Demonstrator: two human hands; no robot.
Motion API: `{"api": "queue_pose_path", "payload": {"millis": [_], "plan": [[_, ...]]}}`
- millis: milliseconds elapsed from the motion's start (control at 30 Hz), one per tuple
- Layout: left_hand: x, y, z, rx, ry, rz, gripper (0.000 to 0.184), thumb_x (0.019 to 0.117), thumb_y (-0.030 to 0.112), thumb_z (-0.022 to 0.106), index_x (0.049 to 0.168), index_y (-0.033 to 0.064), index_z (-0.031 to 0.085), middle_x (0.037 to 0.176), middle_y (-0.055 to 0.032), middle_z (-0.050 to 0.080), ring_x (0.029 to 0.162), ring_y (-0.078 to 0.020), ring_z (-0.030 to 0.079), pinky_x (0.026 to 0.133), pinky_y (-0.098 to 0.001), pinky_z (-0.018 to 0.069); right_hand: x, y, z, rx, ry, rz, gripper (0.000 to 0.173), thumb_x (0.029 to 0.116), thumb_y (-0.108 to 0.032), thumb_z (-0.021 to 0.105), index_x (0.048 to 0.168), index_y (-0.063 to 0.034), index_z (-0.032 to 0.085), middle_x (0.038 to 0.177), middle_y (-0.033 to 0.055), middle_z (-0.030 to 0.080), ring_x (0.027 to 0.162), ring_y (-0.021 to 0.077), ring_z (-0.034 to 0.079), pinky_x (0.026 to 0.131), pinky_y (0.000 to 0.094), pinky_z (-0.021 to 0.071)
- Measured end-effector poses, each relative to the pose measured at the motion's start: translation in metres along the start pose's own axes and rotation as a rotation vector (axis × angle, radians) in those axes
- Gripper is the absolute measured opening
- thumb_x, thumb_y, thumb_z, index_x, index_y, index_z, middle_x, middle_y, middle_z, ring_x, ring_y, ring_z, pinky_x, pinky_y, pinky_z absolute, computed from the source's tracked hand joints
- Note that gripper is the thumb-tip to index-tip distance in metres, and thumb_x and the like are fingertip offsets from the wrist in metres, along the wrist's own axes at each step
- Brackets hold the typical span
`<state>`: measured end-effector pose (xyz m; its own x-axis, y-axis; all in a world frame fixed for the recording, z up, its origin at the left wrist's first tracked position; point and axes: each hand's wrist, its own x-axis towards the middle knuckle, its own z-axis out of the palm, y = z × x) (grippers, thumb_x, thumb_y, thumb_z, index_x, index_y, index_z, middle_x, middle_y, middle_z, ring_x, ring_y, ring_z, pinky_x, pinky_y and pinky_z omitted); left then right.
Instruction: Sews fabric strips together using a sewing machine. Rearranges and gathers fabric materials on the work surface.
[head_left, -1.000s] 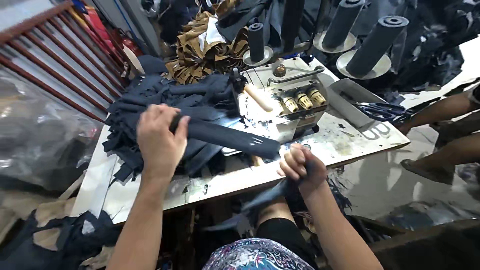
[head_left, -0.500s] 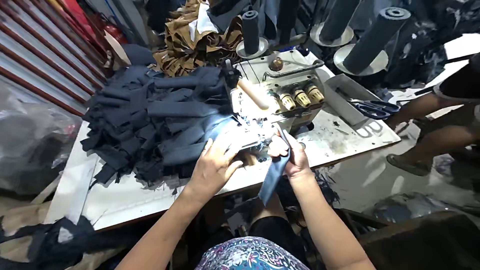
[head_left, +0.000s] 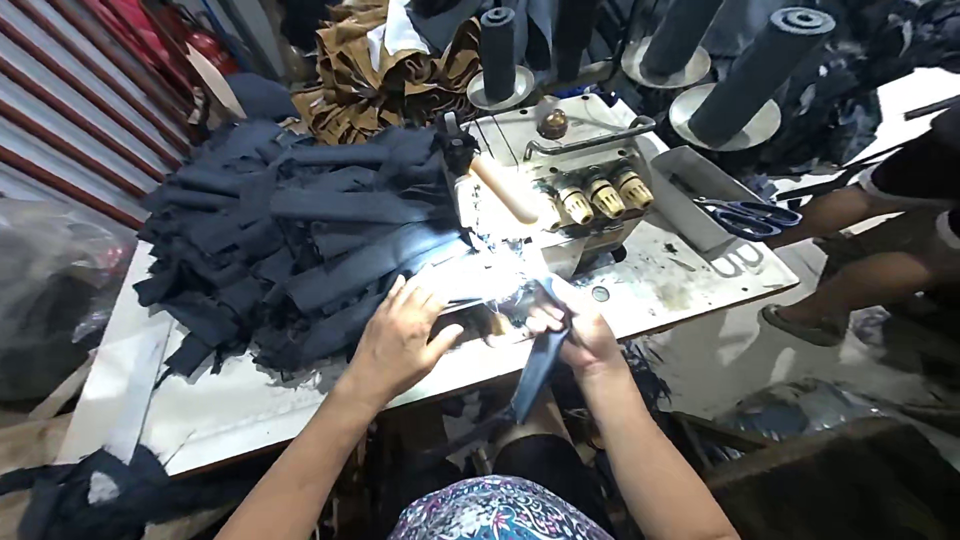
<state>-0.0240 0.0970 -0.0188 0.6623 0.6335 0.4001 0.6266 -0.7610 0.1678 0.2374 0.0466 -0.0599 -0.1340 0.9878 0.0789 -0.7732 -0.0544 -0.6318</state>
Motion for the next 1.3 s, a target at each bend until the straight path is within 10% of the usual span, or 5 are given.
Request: {"api": "queue_pose_path", "payload": {"millis": [600,900,1033,1100,1300], "plan": [[0.029,0.021,0.004,0.017,-0.039,-0.029,0.048,0.0998,0.05,0.053,0.127,0.0153,0.072,0.14,-0.0068,0.065,0.143,-0.0342,0.048,0.115,-0.0642,0.0356,0.023,0.002,-0.001,0.352,0.113,-0.089,0.044,0.1104,-0.028,0.026,0.114,-0.0099,0.066,0.068,-0.0023,0.059,0.059,0.0083,0.061,0.064,0.0246,0.057],[0.047,0.016,-0.023,-0.109,-0.187,-0.067,0.063,0.1069,0.057,0.031,0.146,0.0149,0.059,0.159,-0.0073,0.047,0.152,-0.032,0.034,0.123,-0.0624,0.0226,-0.006,0.01,0.026,-0.406,0.114,-0.093,0.022,0.1031,-0.021,0.04,0.102,-0.0139,0.061,0.066,-0.0038,0.06,0.06,0.0074,0.061,0.065,0.0261,0.0569],[0.016,0.076,-0.043,-0.431,0.096,-0.107,0.04,0.0934,0.048,0.067,0.093,0.0093,0.075,0.114,-0.0024,0.07,0.106,-0.0157,0.066,0.091,-0.0403,0.0573,-0.036,0.009,0.045,-0.478,-0.362,-0.072,0.017,0.1043,-0.026,0.057,0.103,-0.0148,0.069,0.087,-0.0069,0.07,0.076,0.0014,0.066,0.07,0.0217,0.0573],[0.007,0.076,-0.061,-0.475,0.165,-0.07,0.023,0.0944,0.03,0.07,0.086,0.0095,0.073,0.11,0.0001,0.071,0.105,-0.0106,0.066,0.089,-0.0324,0.0577,-0.038,-0.001,0.048,-0.333,-0.629,-0.066,0.022,0.1043,-0.032,0.058,0.108,-0.0156,0.071,0.092,-0.0051,0.073,0.077,0.0022,0.068,0.068,0.0212,0.058],[0.014,-0.023,-0.118,0.151,0.266,-0.326,0.033,0.1042,0.022,0.059,0.119,-0.0076,0.064,0.129,-0.0313,0.058,0.122,-0.051,0.056,0.102,-0.0663,0.0436,-0.015,-0.013,0.023,-0.037,-0.458,-0.081,0.022,0.097,-0.039,0.065,0.089,-0.021,0.075,0.074,-0.0091,0.069,0.071,0.0052,0.068,0.075,0.0282,0.06]]}}
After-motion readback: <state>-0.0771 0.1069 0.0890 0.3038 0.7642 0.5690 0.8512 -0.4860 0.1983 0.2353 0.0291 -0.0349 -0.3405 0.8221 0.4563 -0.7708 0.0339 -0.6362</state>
